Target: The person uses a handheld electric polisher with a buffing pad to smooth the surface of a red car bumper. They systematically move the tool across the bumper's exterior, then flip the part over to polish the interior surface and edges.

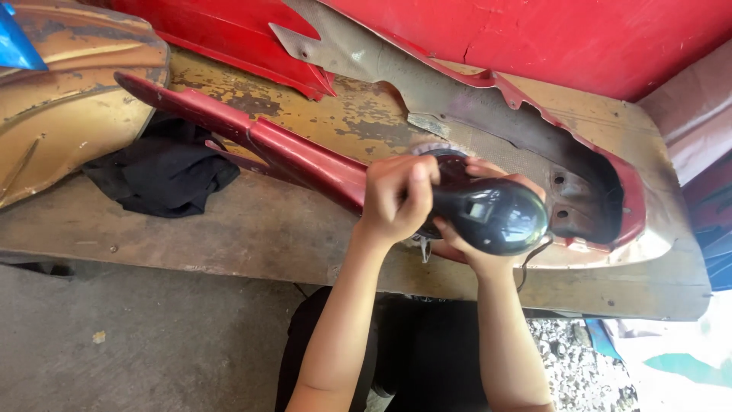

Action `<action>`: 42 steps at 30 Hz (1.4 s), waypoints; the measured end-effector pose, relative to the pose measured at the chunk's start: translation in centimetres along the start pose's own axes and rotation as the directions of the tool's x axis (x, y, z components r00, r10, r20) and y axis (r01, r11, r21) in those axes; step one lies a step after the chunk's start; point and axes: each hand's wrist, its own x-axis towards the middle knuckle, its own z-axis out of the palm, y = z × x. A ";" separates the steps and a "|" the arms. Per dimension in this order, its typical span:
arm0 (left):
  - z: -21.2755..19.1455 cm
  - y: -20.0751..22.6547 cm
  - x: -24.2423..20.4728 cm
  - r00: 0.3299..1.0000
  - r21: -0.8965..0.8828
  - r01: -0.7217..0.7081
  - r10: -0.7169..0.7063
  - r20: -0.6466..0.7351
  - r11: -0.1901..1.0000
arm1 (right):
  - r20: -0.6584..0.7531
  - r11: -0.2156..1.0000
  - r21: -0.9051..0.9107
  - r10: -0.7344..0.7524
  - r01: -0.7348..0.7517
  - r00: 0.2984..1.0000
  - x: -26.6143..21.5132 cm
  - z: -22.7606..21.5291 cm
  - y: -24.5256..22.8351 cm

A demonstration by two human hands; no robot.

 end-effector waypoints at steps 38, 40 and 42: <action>-2.0 1.6 -0.3 0.999 0.021 -0.044 0.044 0.013 0.999 | 0.132 0.973 -0.204 -0.083 0.109 0.988 0.2 0.8 -1.1; -2.3 0.9 0.2 0.999 0.015 -0.050 0.050 -0.004 0.999 | 0.122 0.972 -0.204 -0.092 0.115 0.988 1.2 1.3 -0.6; -3.0 0.4 0.7 0.998 0.012 -0.063 0.063 -0.019 0.998 | 0.109 0.972 -0.200 -0.107 0.127 0.988 2.3 2.4 -0.4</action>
